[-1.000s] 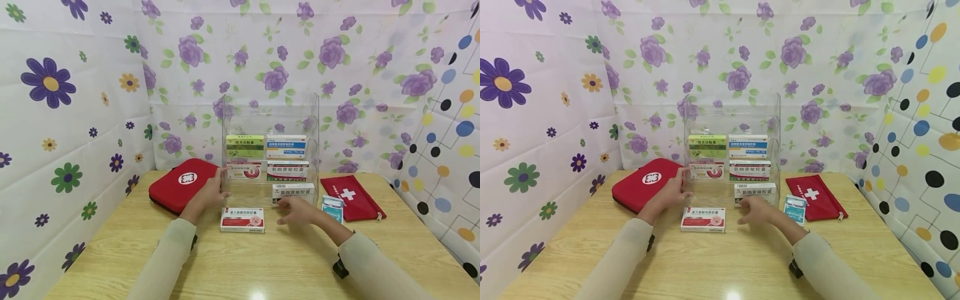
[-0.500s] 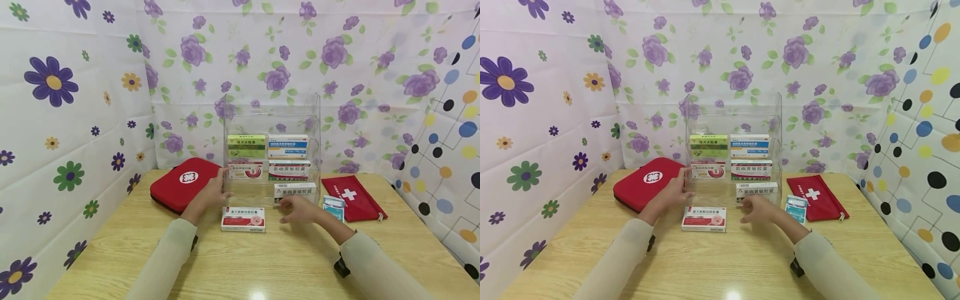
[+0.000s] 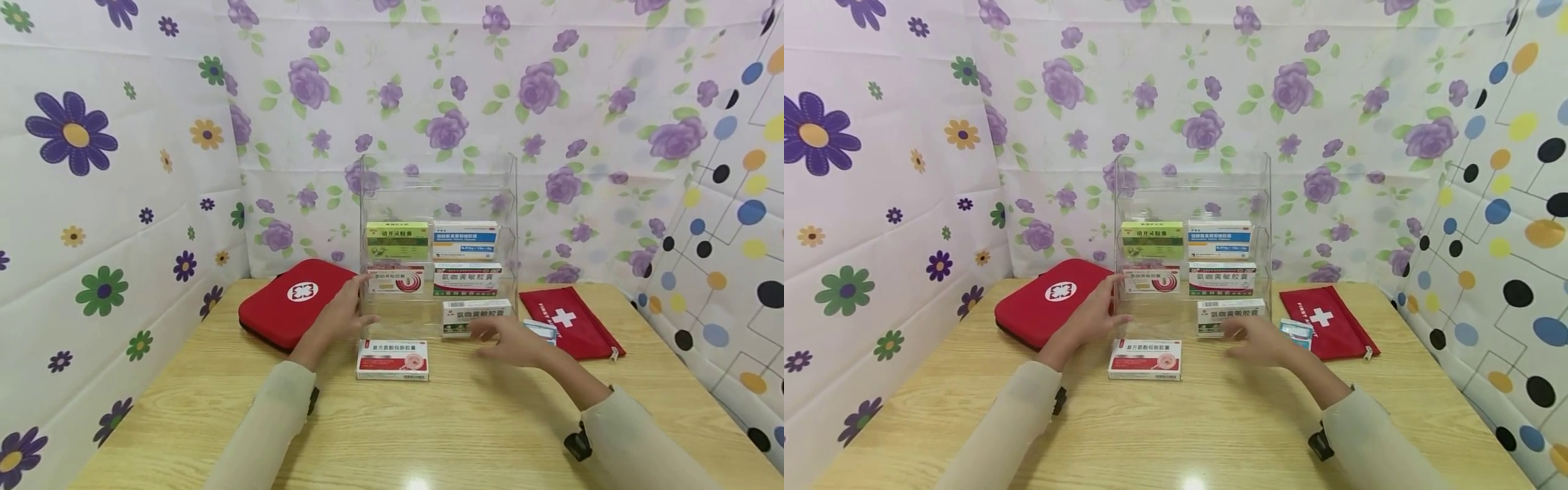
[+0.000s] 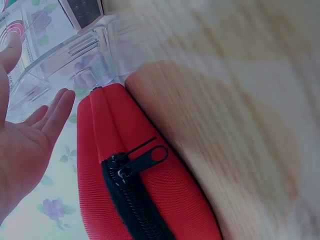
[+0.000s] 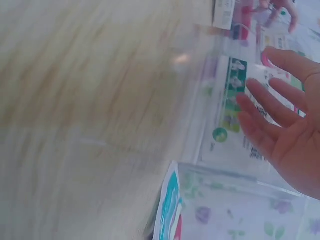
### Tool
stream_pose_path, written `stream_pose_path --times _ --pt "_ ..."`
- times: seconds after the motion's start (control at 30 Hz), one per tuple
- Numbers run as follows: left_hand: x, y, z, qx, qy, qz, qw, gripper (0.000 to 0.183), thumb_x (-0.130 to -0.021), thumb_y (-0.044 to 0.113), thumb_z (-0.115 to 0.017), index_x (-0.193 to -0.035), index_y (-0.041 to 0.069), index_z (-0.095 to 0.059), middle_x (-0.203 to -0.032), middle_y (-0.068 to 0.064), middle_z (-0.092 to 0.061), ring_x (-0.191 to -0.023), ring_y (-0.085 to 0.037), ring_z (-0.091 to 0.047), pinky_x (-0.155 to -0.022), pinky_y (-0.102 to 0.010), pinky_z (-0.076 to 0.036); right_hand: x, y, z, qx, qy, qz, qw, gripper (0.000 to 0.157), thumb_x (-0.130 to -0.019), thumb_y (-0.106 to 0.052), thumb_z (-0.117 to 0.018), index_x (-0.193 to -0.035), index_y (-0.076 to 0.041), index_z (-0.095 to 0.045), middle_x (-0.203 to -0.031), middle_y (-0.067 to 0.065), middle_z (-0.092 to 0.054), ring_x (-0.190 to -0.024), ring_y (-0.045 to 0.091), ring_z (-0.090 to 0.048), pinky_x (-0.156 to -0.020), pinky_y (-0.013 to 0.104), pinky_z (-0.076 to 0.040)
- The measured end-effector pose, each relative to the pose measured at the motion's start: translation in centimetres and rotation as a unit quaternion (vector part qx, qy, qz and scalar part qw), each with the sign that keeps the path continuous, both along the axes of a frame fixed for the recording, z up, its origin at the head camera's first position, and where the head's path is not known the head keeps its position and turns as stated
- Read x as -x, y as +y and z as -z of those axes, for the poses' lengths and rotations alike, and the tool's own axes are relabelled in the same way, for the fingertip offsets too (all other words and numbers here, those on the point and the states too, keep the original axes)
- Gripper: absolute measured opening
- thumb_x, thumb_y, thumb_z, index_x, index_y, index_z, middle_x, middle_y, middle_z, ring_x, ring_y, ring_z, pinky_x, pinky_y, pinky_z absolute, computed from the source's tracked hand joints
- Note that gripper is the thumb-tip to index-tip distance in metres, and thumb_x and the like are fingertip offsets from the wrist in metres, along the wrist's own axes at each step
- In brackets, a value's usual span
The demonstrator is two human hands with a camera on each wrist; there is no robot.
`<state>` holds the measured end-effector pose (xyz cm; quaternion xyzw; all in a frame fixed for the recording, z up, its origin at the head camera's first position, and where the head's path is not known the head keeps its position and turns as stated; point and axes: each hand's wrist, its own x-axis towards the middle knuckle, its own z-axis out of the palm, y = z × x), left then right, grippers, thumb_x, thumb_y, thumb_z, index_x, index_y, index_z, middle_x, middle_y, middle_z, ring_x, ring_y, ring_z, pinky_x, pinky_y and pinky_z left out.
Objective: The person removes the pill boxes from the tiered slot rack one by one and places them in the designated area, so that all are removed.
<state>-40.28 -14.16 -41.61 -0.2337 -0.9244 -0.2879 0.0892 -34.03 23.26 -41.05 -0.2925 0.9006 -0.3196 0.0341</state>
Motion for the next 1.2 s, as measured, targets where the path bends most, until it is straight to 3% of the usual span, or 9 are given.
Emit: stream_pose_path --times 0.17,0.37,0.57,0.7,0.8,1.0,1.2 --pt "0.1 0.0 0.1 -0.006 -0.016 0.01 0.9998 0.096 -0.085 0.028 -0.08 -0.157 0.02 -0.018 -0.154 -0.015 -0.034 -0.139 -0.031 -0.038 -0.108 -0.049 -0.039 -0.5 1.3 -0.5 0.033 0.086 0.047 0.995 0.037 -0.085 -0.014 -0.078 -0.119 -0.002 -0.068 -0.113 0.015 -0.07 -0.101 0.036 -0.065 -0.077 0.041 -0.058" --pt "0.2 0.0 0.0 -0.012 -0.012 0.011 0.9998 0.096 -0.083 0.025 -0.081 -0.157 0.023 -0.02 -0.156 -0.012 -0.032 -0.143 -0.029 -0.031 -0.112 -0.051 -0.033 -0.2 2.1 -0.9 0.068 0.161 0.112 0.978 0.033 -0.085 -0.011 -0.078 -0.115 -0.003 -0.07 -0.11 0.013 -0.07 -0.1 0.033 -0.064 -0.068 0.029 -0.057" --pt "0.4 0.2 -0.2 -0.022 -0.016 0.016 0.9995 0.094 -0.082 0.021 -0.082 -0.156 0.028 -0.024 -0.153 -0.01 -0.037 -0.14 -0.028 -0.036 -0.111 -0.05 -0.035 0.6 2.6 -1.1 0.057 0.201 0.146 0.967 0.035 -0.084 -0.01 -0.08 -0.116 -0.002 -0.069 -0.111 0.015 -0.069 -0.099 0.034 -0.063 -0.073 0.043 -0.058" --pt "0.4 0.3 -0.3 -0.022 -0.017 0.017 0.9995 0.094 -0.08 0.019 -0.084 -0.155 0.034 -0.028 -0.146 -0.01 -0.043 -0.127 -0.027 -0.046 -0.107 -0.05 -0.04 1.2 2.8 -1.1 0.044 0.197 0.151 0.968 0.037 -0.084 -0.013 -0.079 -0.118 -0.002 -0.069 -0.117 0.016 -0.068 -0.107 0.035 -0.063 -0.085 0.054 -0.054" --pt "0.4 0.4 -0.3 -0.031 -0.024 0.017 0.9991 0.093 -0.08 0.015 -0.084 -0.153 0.036 -0.03 -0.145 -0.009 -0.044 -0.122 -0.028 -0.049 -0.104 -0.05 -0.043 1.6 2.8 -1.1 0.033 0.182 0.152 0.971 0.037 -0.085 -0.014 -0.079 -0.119 -0.003 -0.07 -0.121 0.016 -0.067 -0.113 0.036 -0.061 -0.091 0.056 -0.051" --pt "0.4 0.5 -0.3 -0.052 -0.035 0.013 0.998 0.093 -0.08 0.011 -0.083 -0.152 0.036 -0.03 -0.149 -0.01 -0.041 -0.13 -0.029 -0.046 -0.104 -0.052 -0.043 2.1 2.5 -1.3 -0.011 0.156 0.157 0.975 0.038 -0.085 -0.015 -0.079 -0.12 -0.005 -0.07 -0.128 0.017 -0.064 -0.12 0.038 -0.057 -0.096 0.057 -0.047" --pt "0.3 0.6 -0.5 -0.053 -0.036 0.011 0.9979 0.092 -0.079 0.011 -0.084 -0.151 0.032 -0.03 -0.15 -0.011 -0.04 -0.138 -0.029 -0.039 -0.108 -0.053 -0.038 2.2 2.0 -1.7 -0.056 0.129 0.163 0.977 0.043 -0.084 -0.018 -0.08 -0.123 -0.006 -0.068 -0.127 0.017 -0.064 -0.117 0.039 -0.06 -0.092 0.056 -0.05"
